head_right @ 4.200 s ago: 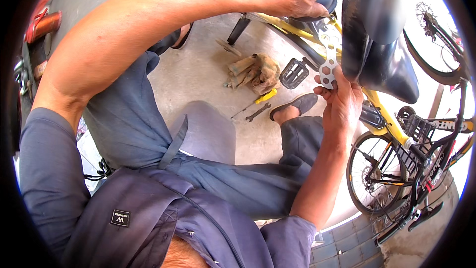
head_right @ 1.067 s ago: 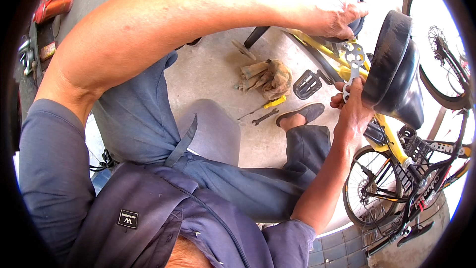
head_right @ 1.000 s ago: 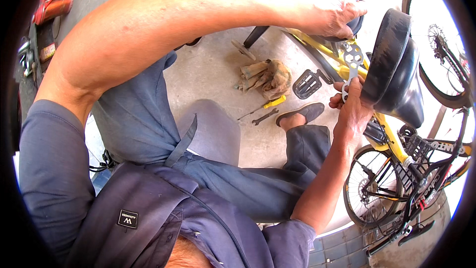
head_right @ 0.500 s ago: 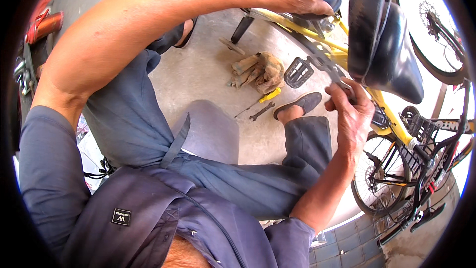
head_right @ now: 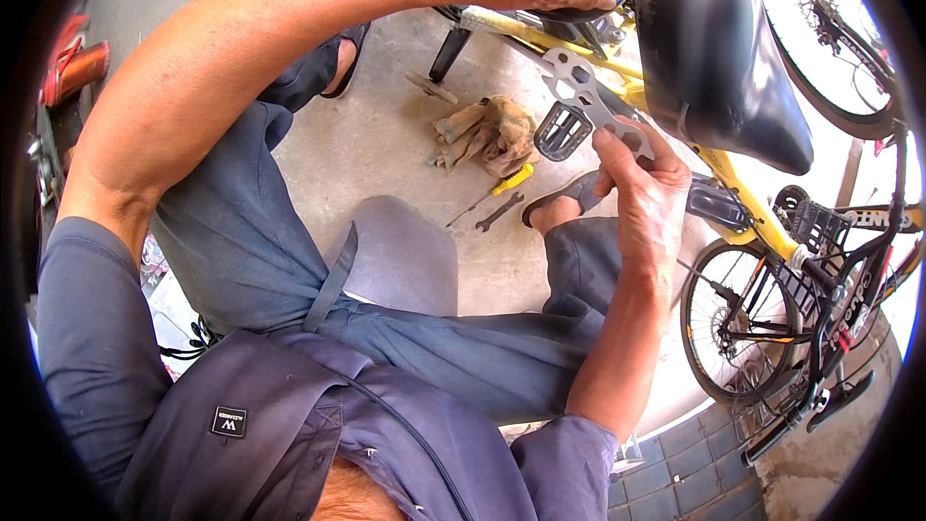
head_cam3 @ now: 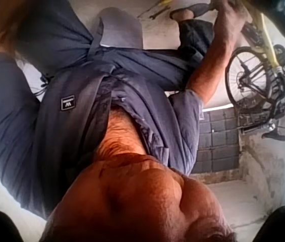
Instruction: The person is sitting on the floor and adjusting the seat of a yellow bicycle. They use a wrench to tighten the seat post bolt and check the stability of the seat.
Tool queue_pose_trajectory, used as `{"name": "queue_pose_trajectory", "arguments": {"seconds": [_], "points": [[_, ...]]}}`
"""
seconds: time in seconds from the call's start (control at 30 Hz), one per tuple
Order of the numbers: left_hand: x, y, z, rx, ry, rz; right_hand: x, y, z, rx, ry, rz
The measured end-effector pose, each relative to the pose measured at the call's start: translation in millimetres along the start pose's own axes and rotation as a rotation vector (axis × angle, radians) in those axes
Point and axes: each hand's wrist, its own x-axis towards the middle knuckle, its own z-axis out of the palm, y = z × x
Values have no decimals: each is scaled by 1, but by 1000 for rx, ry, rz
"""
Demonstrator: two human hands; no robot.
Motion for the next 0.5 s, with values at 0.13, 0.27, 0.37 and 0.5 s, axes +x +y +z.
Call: {"name": "queue_pose_trajectory", "arguments": {"seconds": [0.13,0.27,0.37,0.5], "points": [[1,-4,7,33,32,12,0,-3,7,-175,9,-2],[0,-6,8,44,46,18,1,-2,10,-16,-28,-1],[0,-7,7,65,46,17,5,1,6,77,-21,65],[3,-5,13,44,41,27,8,5,3,182,31,94]]}}
